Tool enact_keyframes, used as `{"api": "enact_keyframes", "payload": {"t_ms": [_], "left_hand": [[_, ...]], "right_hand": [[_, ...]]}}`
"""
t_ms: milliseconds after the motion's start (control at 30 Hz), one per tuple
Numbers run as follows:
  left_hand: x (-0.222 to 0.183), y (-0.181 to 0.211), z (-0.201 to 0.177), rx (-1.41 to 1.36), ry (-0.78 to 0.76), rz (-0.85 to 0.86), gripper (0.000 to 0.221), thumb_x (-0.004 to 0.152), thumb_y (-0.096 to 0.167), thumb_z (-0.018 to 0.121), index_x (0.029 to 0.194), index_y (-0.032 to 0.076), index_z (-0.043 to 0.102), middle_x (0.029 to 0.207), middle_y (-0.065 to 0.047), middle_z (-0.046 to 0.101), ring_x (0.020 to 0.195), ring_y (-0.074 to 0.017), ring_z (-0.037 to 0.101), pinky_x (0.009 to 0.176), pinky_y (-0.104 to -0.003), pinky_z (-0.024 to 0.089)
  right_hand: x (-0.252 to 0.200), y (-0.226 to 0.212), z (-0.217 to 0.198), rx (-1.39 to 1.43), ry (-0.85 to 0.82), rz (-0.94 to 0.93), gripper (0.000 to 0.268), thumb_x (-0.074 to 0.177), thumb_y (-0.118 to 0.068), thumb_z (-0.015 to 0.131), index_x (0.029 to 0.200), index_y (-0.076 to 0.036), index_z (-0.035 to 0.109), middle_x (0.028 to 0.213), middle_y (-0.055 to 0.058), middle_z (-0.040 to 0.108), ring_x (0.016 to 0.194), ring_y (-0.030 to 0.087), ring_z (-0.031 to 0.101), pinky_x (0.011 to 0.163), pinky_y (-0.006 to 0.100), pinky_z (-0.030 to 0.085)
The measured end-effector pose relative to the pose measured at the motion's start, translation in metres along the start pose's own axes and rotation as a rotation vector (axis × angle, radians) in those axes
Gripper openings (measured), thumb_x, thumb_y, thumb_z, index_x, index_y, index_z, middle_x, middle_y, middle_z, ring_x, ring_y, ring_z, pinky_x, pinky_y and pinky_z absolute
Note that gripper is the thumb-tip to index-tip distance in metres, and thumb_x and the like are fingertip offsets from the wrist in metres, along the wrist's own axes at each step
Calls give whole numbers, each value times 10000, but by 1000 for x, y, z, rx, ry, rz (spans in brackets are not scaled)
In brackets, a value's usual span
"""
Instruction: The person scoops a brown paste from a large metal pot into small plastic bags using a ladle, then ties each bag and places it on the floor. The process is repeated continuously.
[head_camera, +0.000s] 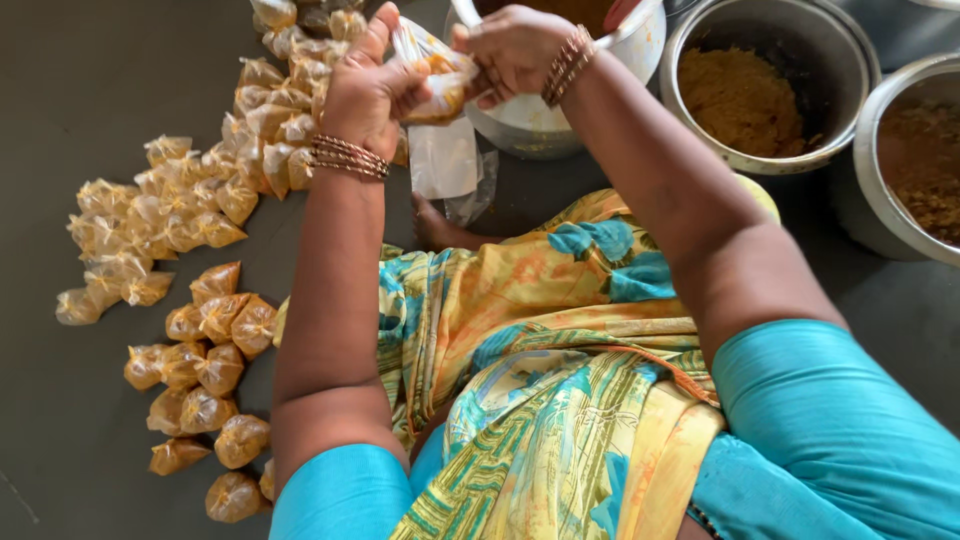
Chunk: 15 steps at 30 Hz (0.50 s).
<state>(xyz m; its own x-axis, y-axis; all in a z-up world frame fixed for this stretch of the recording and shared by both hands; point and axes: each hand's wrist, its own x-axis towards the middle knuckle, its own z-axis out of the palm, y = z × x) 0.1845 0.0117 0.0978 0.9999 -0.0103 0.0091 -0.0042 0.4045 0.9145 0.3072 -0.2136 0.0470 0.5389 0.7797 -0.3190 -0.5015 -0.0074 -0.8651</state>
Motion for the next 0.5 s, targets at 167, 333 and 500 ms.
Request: {"api": "enact_keyframes", "payload": {"t_ms": [167,333,500], "left_hand": [[-35,-46,-27,48,-6,-128,735,881,-146,683,1555,38,456,1533,-86,561,743,-130,696,653,-269,624],[-54,-101,-39,66,-24,-213,742,867,-141,712,1548,42,482,1403,-101,645,744,-136,695,644,-275,621],[-63,-150,-45,67,13,-255,749,852,-151,714,1541,50,497,1325,-112,674,729,-152,685,624,-281,601]], "right_hand": [[-27,56,28,-118,140,-17,280,925,-154,757,1135,23,701,949,132,726,791,227,719,710,390,619],[-31,111,28,-202,237,51,270,909,-164,743,1097,19,677,933,114,723,810,209,751,697,376,657],[-22,170,21,-195,260,187,272,841,-79,734,1099,-9,685,910,101,722,770,203,729,680,363,646]]}}
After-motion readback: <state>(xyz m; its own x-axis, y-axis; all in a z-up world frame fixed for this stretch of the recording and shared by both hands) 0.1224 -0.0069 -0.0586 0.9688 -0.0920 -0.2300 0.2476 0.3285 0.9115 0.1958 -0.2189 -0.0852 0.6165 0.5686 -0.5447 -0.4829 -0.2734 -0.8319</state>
